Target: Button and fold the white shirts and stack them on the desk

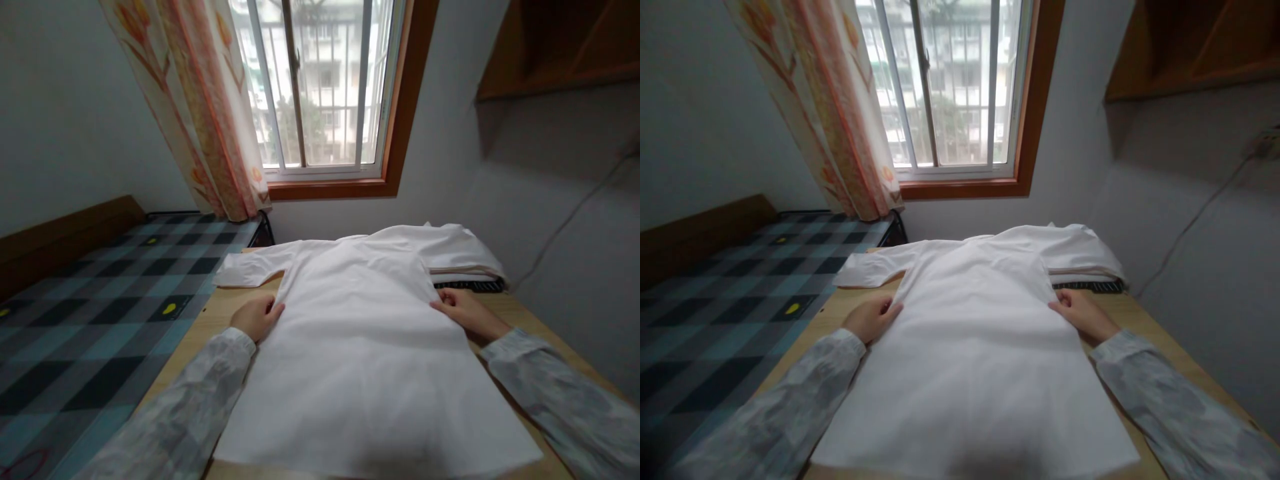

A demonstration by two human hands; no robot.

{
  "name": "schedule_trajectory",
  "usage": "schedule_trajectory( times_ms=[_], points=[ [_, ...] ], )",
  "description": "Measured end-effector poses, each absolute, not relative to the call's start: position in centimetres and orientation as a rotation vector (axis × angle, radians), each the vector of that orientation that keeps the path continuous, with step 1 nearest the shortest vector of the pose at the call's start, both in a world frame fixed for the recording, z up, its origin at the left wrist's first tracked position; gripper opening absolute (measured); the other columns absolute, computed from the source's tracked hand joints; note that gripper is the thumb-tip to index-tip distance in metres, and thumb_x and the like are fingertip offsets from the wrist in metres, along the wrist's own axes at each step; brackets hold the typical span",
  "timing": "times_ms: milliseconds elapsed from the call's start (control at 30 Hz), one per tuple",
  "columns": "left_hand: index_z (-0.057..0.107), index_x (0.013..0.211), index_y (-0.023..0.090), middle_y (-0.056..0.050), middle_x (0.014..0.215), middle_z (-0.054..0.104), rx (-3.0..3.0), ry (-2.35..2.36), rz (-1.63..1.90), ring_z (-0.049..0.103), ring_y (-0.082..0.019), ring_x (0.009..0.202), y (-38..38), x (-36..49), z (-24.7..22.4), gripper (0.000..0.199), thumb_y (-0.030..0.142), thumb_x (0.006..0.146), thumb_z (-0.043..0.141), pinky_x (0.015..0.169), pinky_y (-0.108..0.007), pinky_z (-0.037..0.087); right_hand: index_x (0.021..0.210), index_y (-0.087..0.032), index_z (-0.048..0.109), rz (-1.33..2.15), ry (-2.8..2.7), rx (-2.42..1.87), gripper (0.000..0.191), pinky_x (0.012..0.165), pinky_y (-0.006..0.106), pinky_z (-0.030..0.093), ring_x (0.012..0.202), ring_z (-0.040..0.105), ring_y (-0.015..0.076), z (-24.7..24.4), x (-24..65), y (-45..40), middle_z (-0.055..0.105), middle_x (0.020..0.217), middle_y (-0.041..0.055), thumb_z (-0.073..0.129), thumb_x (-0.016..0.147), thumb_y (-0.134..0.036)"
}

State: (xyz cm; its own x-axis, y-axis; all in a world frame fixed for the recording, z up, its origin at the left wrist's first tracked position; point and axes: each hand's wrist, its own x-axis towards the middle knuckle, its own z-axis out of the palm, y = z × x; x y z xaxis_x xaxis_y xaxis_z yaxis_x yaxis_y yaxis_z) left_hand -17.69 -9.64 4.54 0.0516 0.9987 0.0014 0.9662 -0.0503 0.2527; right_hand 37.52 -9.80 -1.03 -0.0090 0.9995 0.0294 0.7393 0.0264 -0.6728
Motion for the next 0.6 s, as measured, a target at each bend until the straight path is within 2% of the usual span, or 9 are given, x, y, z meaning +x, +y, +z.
schedule_trajectory(
  times_ms=[100,200,300,367,433,500,600],
  points=[
    [0.066,0.082,0.025,-0.007,0.086,0.075,2.126,2.030,0.108,0.067,-0.026,0.080,-12.0,-18.3,4.8,0.042,0.055,0.103,0.046,0.065,-0.034,0.030,0.078,-0.020,0.069,0.766,-1.895,-1.734,0.048,0.060,0.029,0.036,0.067,0.057,0.0200,-1.3,38.5,-11.1,0.067,0.072,0.0028,0.064,0.085,-0.067],
    [0.064,0.079,0.024,-0.006,0.083,0.074,2.129,2.027,0.038,0.067,-0.026,0.079,-12.9,-19.0,5.6,0.045,0.061,0.101,0.050,0.064,-0.034,0.031,0.072,-0.021,0.066,0.761,-1.959,-1.768,0.055,0.060,0.030,0.037,0.066,0.058,0.0212,-0.7,39.1,-11.6,0.068,0.071,0.0041,0.060,0.089,-0.073],
    [0.065,0.084,0.024,-0.004,0.085,0.074,2.085,2.078,0.133,0.069,-0.024,0.079,-11.6,-19.0,6.4,0.042,0.064,0.097,0.058,0.066,-0.034,0.037,0.066,-0.024,0.059,0.324,-1.923,-1.942,0.056,0.062,0.033,0.037,0.062,0.056,0.0224,1.1,38.2,-10.9,0.065,0.065,0.0056,0.058,0.093,-0.073],
    [0.067,0.095,0.024,-0.006,0.093,0.077,2.133,2.151,0.267,0.071,-0.026,0.085,-10.1,-18.3,6.7,0.039,0.062,0.097,0.061,0.072,-0.035,0.045,0.072,-0.025,0.061,-0.044,-1.873,-1.925,0.048,0.069,0.036,0.043,0.069,0.059,0.0257,2.8,36.4,-10.2,0.067,0.071,0.0085,0.058,0.097,-0.065],
    [0.069,0.108,0.022,-0.011,0.111,0.078,2.329,2.130,0.439,0.073,-0.030,0.100,-8.6,-16.9,6.5,0.036,0.056,0.096,0.064,0.086,-0.040,0.052,0.085,-0.024,0.067,-0.244,-1.933,-1.750,0.035,0.084,0.042,0.049,0.087,0.065,0.0317,4.2,33.9,-9.4,0.072,0.087,0.0133,0.057,0.100,-0.054],
    [0.069,0.124,0.021,-0.015,0.135,0.073,2.592,1.895,0.583,0.069,-0.034,0.123,-7.3,-15.1,5.8,0.041,0.051,0.097,0.066,0.107,-0.046,0.051,0.105,-0.022,0.072,-0.212,-2.125,-1.502,0.027,0.104,0.049,0.050,0.111,0.066,0.0372,4.8,31.1,-8.5,0.075,0.111,0.0173,0.059,0.100,-0.045],
    [0.064,0.144,0.022,-0.015,0.162,0.059,2.793,1.509,0.598,0.053,-0.035,0.150,-5.8,-13.1,4.0,0.054,0.053,0.100,0.063,0.129,-0.052,0.037,0.138,-0.023,0.069,-0.051,-2.364,-1.224,0.043,0.125,0.054,0.041,0.142,0.057,0.0376,3.7,27.9,-7.2,0.065,0.151,0.0145,0.061,0.099,-0.039]
  ],
)
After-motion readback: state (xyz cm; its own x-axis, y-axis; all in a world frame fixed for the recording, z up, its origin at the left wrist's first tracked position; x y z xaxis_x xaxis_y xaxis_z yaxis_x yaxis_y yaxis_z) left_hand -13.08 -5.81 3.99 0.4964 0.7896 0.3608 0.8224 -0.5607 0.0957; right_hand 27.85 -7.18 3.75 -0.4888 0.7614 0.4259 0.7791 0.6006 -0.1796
